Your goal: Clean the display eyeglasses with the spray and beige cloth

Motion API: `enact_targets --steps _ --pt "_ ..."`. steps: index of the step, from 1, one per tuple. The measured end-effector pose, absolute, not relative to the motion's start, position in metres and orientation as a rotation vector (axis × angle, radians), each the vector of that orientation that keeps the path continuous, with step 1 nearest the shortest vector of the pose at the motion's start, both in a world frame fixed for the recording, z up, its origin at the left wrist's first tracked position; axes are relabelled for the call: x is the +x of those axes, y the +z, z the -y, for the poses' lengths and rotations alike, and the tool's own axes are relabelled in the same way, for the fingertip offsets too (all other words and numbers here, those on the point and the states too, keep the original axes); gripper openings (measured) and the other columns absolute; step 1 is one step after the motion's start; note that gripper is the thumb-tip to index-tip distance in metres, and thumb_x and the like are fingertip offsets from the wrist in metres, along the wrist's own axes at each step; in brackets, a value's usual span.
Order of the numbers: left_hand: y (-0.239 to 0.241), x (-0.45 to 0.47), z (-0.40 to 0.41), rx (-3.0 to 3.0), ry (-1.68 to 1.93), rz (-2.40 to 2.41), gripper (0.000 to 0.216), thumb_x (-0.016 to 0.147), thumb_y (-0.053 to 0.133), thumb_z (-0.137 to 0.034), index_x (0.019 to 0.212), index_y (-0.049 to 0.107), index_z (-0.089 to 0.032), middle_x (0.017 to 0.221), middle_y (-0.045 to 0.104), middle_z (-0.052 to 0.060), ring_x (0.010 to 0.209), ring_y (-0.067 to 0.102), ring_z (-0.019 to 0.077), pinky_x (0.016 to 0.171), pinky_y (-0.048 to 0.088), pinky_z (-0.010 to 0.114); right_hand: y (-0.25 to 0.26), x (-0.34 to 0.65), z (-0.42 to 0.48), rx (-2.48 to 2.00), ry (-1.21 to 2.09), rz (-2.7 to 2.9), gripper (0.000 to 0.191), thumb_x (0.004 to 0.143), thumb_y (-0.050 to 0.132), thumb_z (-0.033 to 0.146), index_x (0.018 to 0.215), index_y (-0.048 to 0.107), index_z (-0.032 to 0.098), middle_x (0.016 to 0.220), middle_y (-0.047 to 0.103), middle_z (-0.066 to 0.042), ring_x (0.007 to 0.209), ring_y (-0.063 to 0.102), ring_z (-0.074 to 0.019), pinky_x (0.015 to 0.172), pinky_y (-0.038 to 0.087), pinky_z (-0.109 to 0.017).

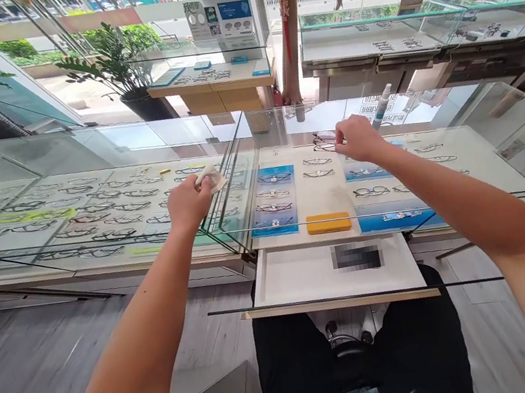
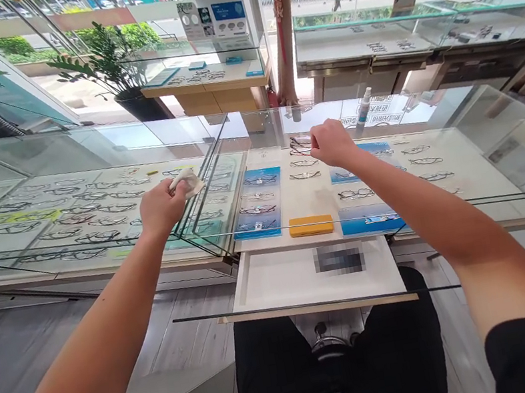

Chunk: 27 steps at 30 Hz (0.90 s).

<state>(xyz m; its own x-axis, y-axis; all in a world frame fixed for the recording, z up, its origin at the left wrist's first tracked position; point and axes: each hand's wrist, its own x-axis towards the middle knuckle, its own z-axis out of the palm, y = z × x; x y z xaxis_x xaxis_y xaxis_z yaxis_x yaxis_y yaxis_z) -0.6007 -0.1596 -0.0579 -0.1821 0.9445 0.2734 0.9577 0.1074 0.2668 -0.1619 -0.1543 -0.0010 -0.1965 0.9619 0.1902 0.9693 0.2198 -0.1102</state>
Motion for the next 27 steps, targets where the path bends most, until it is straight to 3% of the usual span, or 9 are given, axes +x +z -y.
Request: enact_targets --steps 15,23,27 --pt "-0.058 -0.600 0.159 -1.984 -0.615 2.339 0.033 0.106 0.045 -0.050 0.090 0.059 -0.025 0.089 0.072 0.015 0.091 0.067 0.0352 0.069 0.029 0.039 -0.041 -0.158 0.165 -1.840 0.109 2.422 0.003 0.090 0.071 0.019 0.088 0.073 0.020 0.093 0.077 -0.008 0.103 0.065 -0.0298 0.101 0.041 -0.041" --pt "-0.059 -0.601 0.158 -1.977 -0.601 2.321 0.034 0.106 0.045 -0.050 0.090 0.062 -0.024 0.092 0.074 0.016 0.093 0.068 0.0363 0.069 0.029 0.038 -0.039 -0.157 0.173 -1.861 0.181 2.414 0.005 0.088 0.074 0.023 0.090 0.078 0.020 0.119 0.076 -0.014 0.119 0.065 -0.0343 0.097 0.048 -0.042" --pt "-0.060 -0.601 0.157 -1.978 -0.586 2.309 0.035 0.106 0.045 -0.050 0.092 0.064 -0.024 0.092 0.074 0.016 0.091 0.067 0.0360 0.069 0.029 0.039 -0.037 -0.155 0.174 -1.859 0.215 2.424 0.006 0.088 0.074 0.023 0.090 0.079 0.021 0.121 0.077 -0.012 0.122 0.065 -0.0330 0.097 0.048 -0.041"
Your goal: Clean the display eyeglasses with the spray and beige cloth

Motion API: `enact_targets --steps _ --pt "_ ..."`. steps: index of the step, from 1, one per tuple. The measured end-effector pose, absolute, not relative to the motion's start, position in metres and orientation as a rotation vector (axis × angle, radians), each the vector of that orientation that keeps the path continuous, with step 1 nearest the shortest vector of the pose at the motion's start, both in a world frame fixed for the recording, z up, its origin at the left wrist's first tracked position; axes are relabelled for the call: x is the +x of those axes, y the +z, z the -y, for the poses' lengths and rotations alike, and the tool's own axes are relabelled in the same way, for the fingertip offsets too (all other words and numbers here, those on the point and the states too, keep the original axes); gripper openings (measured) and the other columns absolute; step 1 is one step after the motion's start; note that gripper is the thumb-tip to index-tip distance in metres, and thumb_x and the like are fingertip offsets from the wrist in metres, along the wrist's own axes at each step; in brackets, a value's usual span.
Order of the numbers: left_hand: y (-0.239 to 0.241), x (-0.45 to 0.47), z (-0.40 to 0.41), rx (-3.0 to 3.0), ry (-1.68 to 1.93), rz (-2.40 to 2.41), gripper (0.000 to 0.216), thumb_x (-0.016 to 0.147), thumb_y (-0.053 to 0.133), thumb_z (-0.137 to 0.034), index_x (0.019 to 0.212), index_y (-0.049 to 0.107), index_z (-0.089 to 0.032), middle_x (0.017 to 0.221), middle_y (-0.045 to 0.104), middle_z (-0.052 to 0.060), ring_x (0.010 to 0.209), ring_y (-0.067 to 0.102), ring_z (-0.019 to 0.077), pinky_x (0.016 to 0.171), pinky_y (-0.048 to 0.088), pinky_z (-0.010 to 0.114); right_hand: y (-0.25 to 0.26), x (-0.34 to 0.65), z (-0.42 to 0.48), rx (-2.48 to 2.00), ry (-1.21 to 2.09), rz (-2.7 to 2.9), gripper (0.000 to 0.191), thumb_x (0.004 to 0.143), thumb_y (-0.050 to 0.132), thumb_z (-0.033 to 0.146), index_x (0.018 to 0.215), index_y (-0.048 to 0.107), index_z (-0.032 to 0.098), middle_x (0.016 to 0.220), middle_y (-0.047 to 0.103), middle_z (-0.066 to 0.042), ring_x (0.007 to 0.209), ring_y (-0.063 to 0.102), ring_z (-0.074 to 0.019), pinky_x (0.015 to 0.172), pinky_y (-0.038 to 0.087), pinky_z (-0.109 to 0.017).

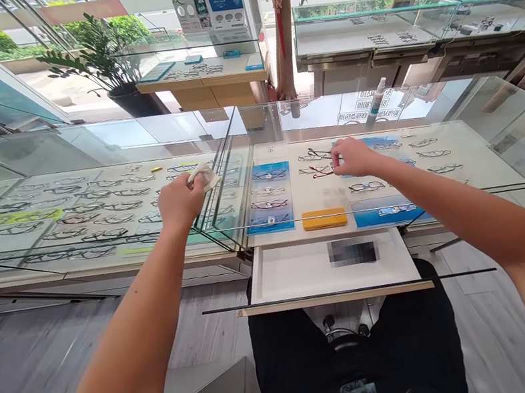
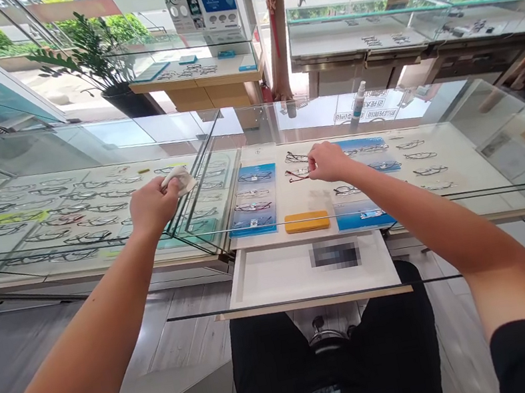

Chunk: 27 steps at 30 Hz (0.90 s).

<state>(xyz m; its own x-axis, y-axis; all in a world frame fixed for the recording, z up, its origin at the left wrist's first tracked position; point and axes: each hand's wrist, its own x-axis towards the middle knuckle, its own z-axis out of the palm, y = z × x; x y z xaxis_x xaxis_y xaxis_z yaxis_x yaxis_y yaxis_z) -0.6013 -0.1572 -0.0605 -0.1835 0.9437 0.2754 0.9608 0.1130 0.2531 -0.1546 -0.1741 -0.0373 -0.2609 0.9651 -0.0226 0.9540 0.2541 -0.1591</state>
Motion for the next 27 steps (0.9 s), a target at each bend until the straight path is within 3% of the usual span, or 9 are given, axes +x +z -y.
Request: enact_targets --steps 6,10,13,15,18,20,24,27 --pt "-0.061 -0.603 0.156 -1.982 -0.573 2.309 0.035 0.107 0.046 -0.050 0.093 0.063 -0.024 0.094 0.075 0.016 0.091 0.067 0.0361 0.069 0.029 0.039 -0.033 -0.153 0.168 -1.864 0.236 2.449 0.005 0.087 0.077 0.023 0.088 0.081 0.021 0.125 0.080 -0.011 0.120 0.067 -0.0326 0.105 0.049 -0.045" --pt "-0.061 -0.602 0.157 -1.981 -0.586 2.311 0.036 0.106 0.045 -0.050 0.094 0.066 -0.024 0.092 0.074 0.015 0.091 0.067 0.0363 0.071 0.034 0.039 -0.034 -0.150 0.174 -1.841 0.191 2.456 0.012 0.092 0.078 0.032 0.091 0.085 0.022 0.153 0.070 -0.012 0.149 0.051 -0.0409 0.126 0.036 -0.058" --pt "-0.062 -0.602 0.157 -1.989 -0.603 2.314 0.035 0.106 0.046 -0.050 0.092 0.065 -0.024 0.089 0.072 0.014 0.089 0.066 0.0352 0.071 0.033 0.039 -0.032 -0.150 0.182 -1.836 0.157 2.482 0.020 0.099 0.073 0.037 0.097 0.086 0.022 0.168 0.059 -0.011 0.163 0.036 -0.0440 0.134 0.024 -0.066" --pt "-0.062 -0.602 0.156 -1.985 -0.603 2.317 0.034 0.106 0.047 -0.050 0.091 0.063 -0.024 0.089 0.071 0.014 0.089 0.065 0.0343 0.070 0.031 0.038 -0.026 -0.152 0.192 -1.846 0.124 2.487 0.021 0.100 0.073 0.037 0.107 0.085 0.021 0.171 0.056 -0.013 0.166 0.033 -0.0454 0.135 0.023 -0.068" --pt "-0.063 -0.603 0.155 -1.977 -0.592 2.315 0.034 0.106 0.046 -0.051 0.089 0.060 -0.024 0.088 0.070 0.014 0.087 0.064 0.0337 0.068 0.027 0.038 -0.009 -0.163 0.224 -1.770 0.028 2.434 0.038 0.099 0.074 0.039 0.131 0.078 0.018 0.171 0.055 -0.016 0.165 0.035 -0.0465 0.135 0.030 -0.066" --pt "-0.062 -0.603 0.156 -1.987 -0.581 2.310 0.036 0.106 0.044 -0.052 0.090 0.060 -0.024 0.087 0.070 0.014 0.087 0.064 0.0342 0.067 0.025 0.038 -0.001 -0.177 0.260 -1.644 0.071 2.418 0.043 0.105 0.065 0.045 0.140 0.074 0.021 0.165 0.061 -0.015 0.161 0.044 -0.0438 0.131 0.038 -0.061" --pt "-0.060 -0.601 0.159 -2.021 -0.556 2.309 0.042 0.109 0.037 -0.052 0.093 0.064 -0.024 0.088 0.072 0.015 0.089 0.066 0.0356 0.067 0.026 0.039 -0.025 -0.210 0.327 -1.410 0.586 2.718 0.038 0.109 0.056 0.052 0.130 0.078 0.029 0.139 0.080 -0.014 0.129 0.073 -0.0369 0.109 0.057 -0.050" --pt "-0.059 -0.600 0.160 -2.017 -0.533 2.299 0.046 0.110 0.033 -0.052 0.094 0.065 -0.023 0.089 0.073 0.017 0.089 0.067 0.0362 0.067 0.026 0.039 -0.075 -0.231 0.330 -1.328 0.626 2.800 0.034 0.110 0.057 0.043 0.126 0.079 0.024 0.133 0.083 -0.016 0.120 0.079 -0.0345 0.098 0.063 -0.047"
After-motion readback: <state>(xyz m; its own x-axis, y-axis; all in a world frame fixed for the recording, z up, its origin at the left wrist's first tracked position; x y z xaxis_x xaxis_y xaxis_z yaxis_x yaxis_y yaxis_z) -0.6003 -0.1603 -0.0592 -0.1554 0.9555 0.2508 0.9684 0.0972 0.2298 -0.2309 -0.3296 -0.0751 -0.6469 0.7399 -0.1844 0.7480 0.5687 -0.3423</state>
